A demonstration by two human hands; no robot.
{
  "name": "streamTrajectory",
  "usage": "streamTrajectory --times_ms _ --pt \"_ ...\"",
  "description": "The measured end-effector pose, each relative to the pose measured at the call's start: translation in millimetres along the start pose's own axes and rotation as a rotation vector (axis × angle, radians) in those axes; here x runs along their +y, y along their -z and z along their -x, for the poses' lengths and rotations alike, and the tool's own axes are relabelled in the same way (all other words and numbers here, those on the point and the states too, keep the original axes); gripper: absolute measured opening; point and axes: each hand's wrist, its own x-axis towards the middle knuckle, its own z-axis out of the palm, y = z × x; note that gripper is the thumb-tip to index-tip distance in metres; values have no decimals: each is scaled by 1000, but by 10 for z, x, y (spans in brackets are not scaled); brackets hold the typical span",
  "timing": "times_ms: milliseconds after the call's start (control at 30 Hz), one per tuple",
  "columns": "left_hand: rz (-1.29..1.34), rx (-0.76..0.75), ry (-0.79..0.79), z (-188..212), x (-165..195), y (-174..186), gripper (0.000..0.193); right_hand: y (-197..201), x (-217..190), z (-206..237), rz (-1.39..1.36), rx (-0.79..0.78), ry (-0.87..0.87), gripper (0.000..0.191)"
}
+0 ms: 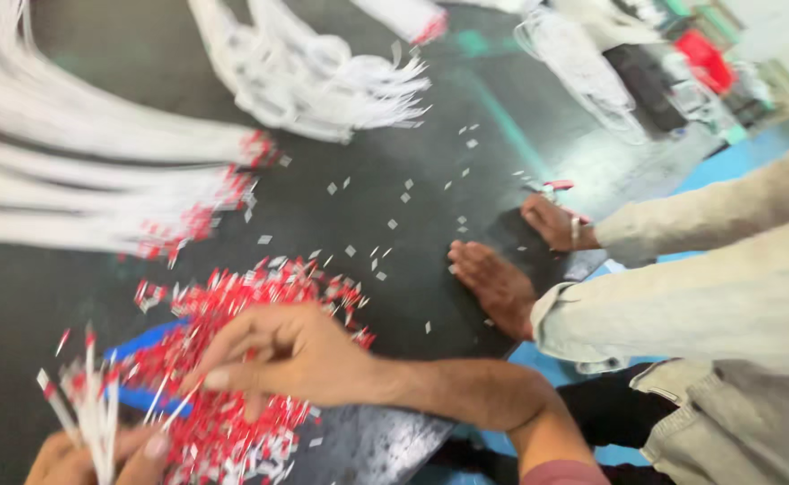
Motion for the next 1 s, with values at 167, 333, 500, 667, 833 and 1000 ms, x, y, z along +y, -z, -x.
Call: streamTrajectory --times_ms 167,333,500,667,833,1000 --pt "145 -91 115 61 -301 60 12 16 2 -16 -4 -48 43 16" --pt "187 29 173 225 -186 1 9 93 83 -18 -16 -56 58 17" --pt "133 19 139 178 -119 9 16 98 76 -9 17 -52 48 18" --pt "79 -68 161 159 -278 45 19 94 46 -3 78 -51 42 20" --pt "105 -185 263 41 -324 63 19 118 58 23 101 -70 59 18" --pt "153 -144 194 92 -298 50 19 123 55 22 106 -63 62 16"
